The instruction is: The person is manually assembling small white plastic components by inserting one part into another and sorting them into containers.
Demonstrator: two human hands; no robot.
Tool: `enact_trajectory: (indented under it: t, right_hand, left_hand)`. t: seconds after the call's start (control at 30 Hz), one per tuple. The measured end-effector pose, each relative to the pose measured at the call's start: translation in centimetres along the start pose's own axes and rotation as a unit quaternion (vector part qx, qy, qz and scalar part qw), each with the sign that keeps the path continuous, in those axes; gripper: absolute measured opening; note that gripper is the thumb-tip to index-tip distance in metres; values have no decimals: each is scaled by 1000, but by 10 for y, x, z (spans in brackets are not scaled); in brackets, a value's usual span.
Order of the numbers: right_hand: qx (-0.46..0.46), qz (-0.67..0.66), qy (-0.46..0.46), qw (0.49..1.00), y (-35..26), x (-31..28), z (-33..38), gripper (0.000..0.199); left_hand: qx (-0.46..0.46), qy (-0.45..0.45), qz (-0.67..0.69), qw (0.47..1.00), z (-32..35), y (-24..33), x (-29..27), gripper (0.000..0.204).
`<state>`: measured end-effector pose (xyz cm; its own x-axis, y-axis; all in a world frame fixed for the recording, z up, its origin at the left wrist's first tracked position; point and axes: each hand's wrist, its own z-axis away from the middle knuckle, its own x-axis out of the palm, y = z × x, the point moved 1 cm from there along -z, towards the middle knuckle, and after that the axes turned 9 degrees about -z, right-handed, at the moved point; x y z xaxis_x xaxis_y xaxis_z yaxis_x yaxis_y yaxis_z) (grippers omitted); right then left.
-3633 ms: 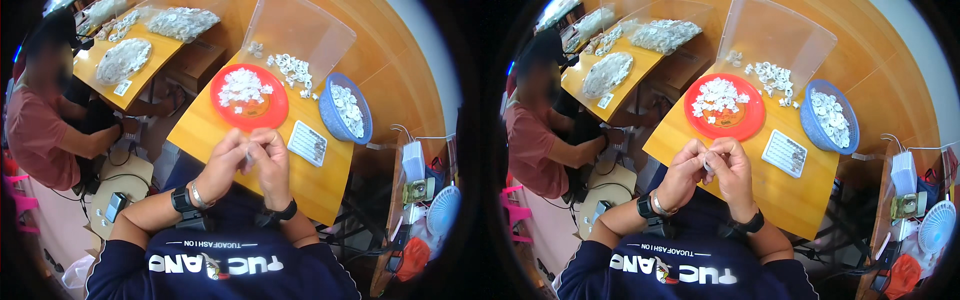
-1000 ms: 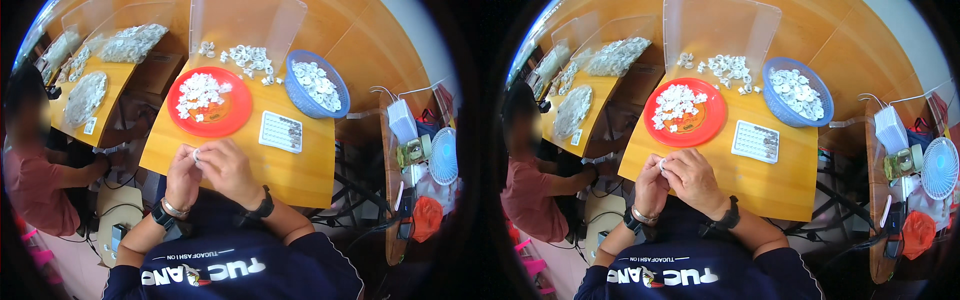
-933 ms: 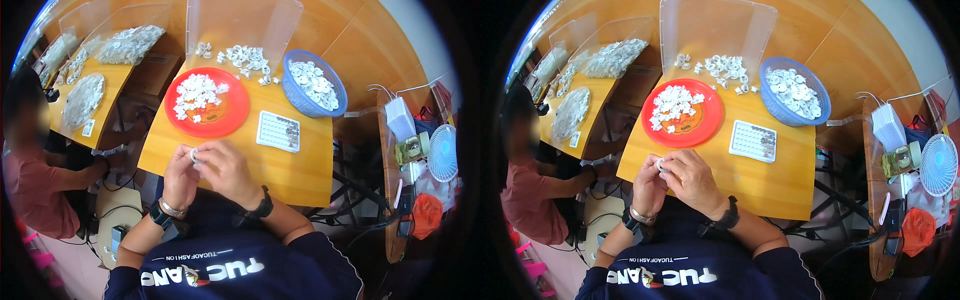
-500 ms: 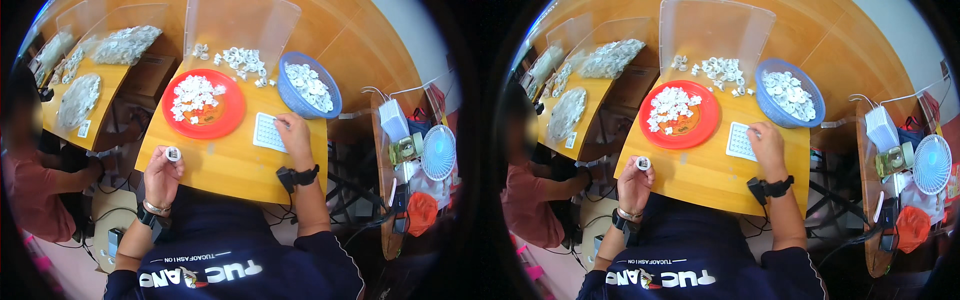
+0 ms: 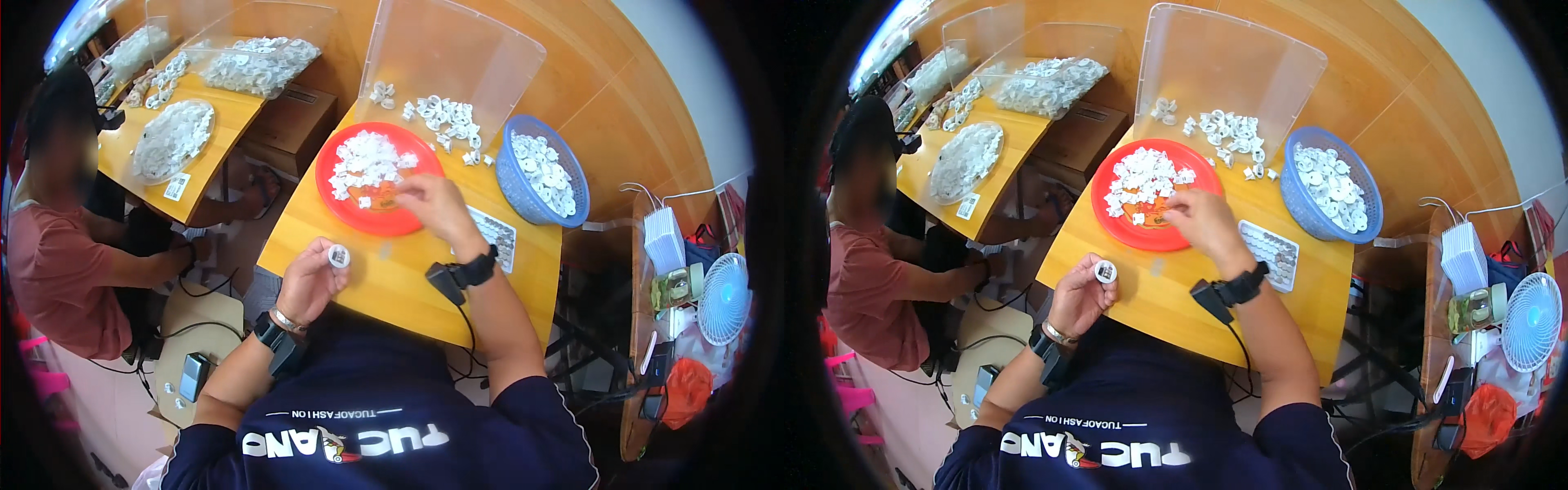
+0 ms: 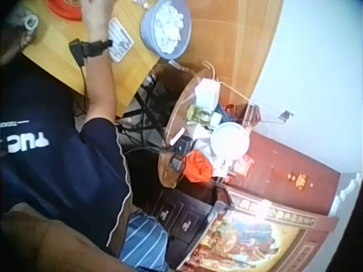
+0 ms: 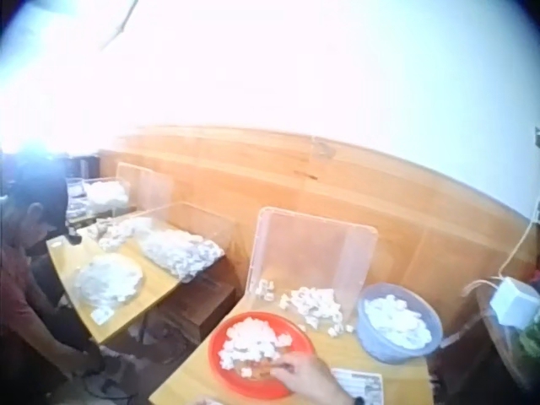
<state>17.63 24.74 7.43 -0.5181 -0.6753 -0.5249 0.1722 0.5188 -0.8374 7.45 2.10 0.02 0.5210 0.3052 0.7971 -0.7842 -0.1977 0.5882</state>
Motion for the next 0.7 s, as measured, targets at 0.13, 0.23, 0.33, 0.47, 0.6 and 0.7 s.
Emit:
enact_trajectory:
  t: [0.13,0.23,0.33,0.47,0.6,0.7]
  right_hand:
    - [30,80,-32,996,-18,40,-17,25]
    - [7,157,-26,987,-16,57,-20,24]
    - [-5,146,-10,989,-4,60,-20,22]
    - [-4,191,0,982,-2,59,-22,18]
    - [-12,175,17,984,3,50,-19,14]
    - [3,2,3,1000,-7,42,-6,15]
  left_hand:
    - [1,-17,4,1000,2,2,-3,14]
    - [2,-38,15,999,1,2,-6,14]
    - [4,-58,33,998,1,3,-6,15]
    - [6,-76,47,996,0,1,-11,16]
    - [8,-86,52,995,1,2,-10,16]
    - [9,-82,37,996,3,2,-8,16]
